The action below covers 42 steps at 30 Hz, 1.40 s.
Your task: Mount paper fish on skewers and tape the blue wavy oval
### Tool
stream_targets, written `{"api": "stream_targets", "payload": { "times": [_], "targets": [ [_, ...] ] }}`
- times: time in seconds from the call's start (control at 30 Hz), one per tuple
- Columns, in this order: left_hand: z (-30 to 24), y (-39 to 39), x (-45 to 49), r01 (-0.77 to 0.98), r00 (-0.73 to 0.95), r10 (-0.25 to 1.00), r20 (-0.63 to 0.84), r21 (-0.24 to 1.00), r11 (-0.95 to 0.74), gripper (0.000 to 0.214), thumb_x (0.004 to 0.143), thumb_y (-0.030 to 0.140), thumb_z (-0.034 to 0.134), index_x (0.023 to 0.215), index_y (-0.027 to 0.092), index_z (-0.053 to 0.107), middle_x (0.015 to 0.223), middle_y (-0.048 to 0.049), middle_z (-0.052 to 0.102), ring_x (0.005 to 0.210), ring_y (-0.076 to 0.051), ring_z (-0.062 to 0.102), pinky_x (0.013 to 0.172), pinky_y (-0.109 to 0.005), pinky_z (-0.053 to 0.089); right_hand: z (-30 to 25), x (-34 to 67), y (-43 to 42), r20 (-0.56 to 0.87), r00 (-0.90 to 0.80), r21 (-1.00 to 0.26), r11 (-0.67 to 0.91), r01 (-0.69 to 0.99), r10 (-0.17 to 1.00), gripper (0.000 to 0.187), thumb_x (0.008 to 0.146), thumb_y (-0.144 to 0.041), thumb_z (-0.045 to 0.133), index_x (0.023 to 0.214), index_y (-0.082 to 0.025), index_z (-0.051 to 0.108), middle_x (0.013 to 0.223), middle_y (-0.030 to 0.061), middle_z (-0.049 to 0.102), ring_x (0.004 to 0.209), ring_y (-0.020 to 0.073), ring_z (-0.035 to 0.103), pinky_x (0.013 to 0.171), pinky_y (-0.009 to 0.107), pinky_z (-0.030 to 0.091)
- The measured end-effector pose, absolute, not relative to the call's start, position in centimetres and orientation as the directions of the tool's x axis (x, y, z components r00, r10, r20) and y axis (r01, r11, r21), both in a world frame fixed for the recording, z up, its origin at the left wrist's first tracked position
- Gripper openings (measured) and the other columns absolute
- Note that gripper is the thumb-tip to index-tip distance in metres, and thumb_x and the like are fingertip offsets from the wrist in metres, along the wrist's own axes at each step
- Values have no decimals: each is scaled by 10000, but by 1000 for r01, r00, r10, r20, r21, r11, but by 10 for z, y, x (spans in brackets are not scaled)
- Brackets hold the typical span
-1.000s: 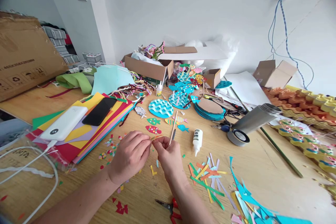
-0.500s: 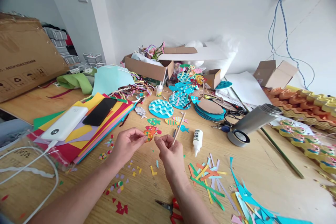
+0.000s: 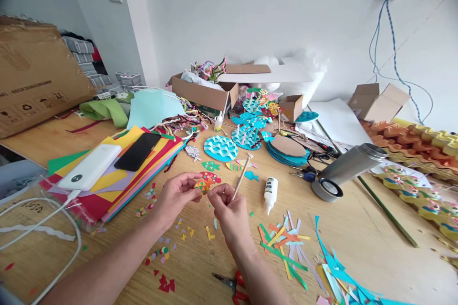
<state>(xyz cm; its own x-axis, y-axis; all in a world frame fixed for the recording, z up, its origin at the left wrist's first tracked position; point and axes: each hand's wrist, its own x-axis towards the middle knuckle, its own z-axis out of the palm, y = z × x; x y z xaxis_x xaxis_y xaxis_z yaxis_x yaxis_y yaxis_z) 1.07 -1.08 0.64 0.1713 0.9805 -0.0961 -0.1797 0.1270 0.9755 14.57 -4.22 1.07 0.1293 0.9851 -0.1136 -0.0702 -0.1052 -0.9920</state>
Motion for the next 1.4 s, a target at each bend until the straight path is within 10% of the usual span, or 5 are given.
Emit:
{"api": "stream_targets", "payload": {
  "times": [0.23, 1.4],
  "targets": [
    [10, -12, 12, -208, 217, 958, -189, 950, 234, 175, 609, 253, 689, 702, 105, 686, 645, -24, 635, 598, -111, 562, 607, -236, 483, 8, 146, -40, -83, 118, -996, -84, 8, 990, 372, 675, -505, 702, 720, -151, 599, 479, -57, 447, 405, 54, 304, 391, 201, 188],
    [7, -14, 11, -253, 301, 923, -238, 914, 318, 192, 620, 273, 725, 731, 122, 682, 680, -16, 640, 614, -108, 572, 628, -257, 485, 13, 145, -42, -148, 164, -981, -166, 101, 975, 372, 640, -521, 710, 679, -159, 634, 425, -58, 401, 391, 74, 313, 343, 203, 170]
  ]
}}
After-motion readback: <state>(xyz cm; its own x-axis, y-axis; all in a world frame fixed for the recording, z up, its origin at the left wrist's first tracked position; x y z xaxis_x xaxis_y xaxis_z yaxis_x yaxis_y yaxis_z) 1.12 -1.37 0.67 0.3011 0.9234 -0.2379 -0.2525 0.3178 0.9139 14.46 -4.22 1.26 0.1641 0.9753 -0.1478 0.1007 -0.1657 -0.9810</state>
